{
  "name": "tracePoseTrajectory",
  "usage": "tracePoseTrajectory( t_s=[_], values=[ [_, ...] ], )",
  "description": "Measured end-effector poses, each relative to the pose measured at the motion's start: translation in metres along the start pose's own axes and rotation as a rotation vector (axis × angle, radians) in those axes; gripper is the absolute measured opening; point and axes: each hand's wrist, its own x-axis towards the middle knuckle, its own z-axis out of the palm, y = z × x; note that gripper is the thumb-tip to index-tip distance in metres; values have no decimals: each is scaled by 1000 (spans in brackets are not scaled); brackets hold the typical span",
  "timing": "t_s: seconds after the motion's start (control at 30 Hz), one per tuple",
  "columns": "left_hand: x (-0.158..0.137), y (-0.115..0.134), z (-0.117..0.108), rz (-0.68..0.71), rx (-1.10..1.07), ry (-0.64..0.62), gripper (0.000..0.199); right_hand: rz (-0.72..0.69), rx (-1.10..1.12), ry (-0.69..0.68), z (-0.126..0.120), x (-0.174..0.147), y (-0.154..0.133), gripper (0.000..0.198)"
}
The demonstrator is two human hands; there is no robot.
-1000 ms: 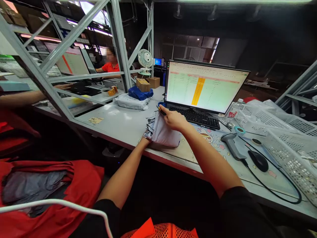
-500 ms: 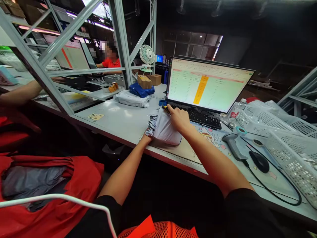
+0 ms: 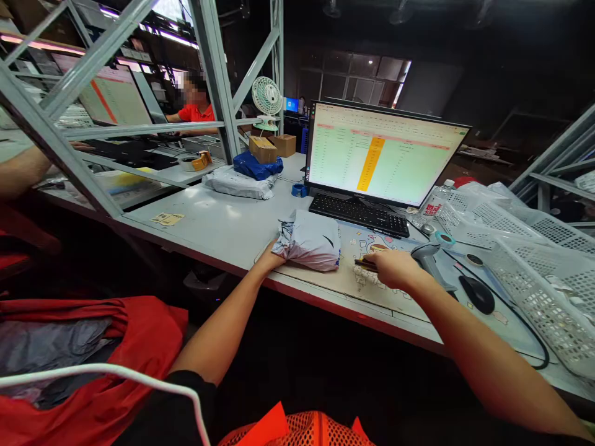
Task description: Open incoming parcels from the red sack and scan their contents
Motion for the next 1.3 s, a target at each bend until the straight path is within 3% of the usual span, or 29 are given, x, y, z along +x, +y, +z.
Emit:
tracePoseTrajectory(
  t_s=[0.1, 0.17, 0.23, 0.3, 0.37, 0.47, 0.57, 0.73, 0.9, 1.0, 1.13, 1.23, 1.3],
  values=[
    [-14, 11, -8, 23, 127, -151, 15, 216, 137, 55, 48, 3, 50, 64],
    [-23, 19, -22, 3, 224, -175, 15, 298, 211, 95, 82, 7, 75, 60],
    [-29, 32, -40, -35, 315, -92, 18, 337, 235, 130, 107, 11, 90, 51],
    [-29, 52, -51, -5, 356, 42, 29, 357, 217, 187, 116, 16, 93, 47],
    [-23, 73, -49, 176, 318, 60, 37, 328, 238, 293, 106, 27, 83, 47],
    [-12, 96, -22, 513, 253, -185, 37, 141, 427, 483, 71, 56, 49, 49],
    [-7, 99, 9, 604, 263, -321, 28, -64, 600, 545, 36, 94, 0, 47],
    [-26, 88, 20, 706, 266, -130, 27, -162, 623, 422, 16, 141, -60, 45],
    [-73, 84, 12, 843, 372, 11, 39, -147, 627, 334, 24, 147, -64, 49],
    [-110, 68, 24, 724, 334, 26, 43, -120, 652, 331, 28, 147, -61, 46],
    [-149, 35, 51, 286, 185, 47, 41, -123, 689, 340, 32, 155, -61, 44],
    [-154, 20, 61, -14, -4, 20, 45, -141, 703, 378, 34, 158, -60, 42],
    [-148, 18, 61, -175, -238, -30, 57, -157, 721, 399, 33, 155, -60, 40]
  ],
)
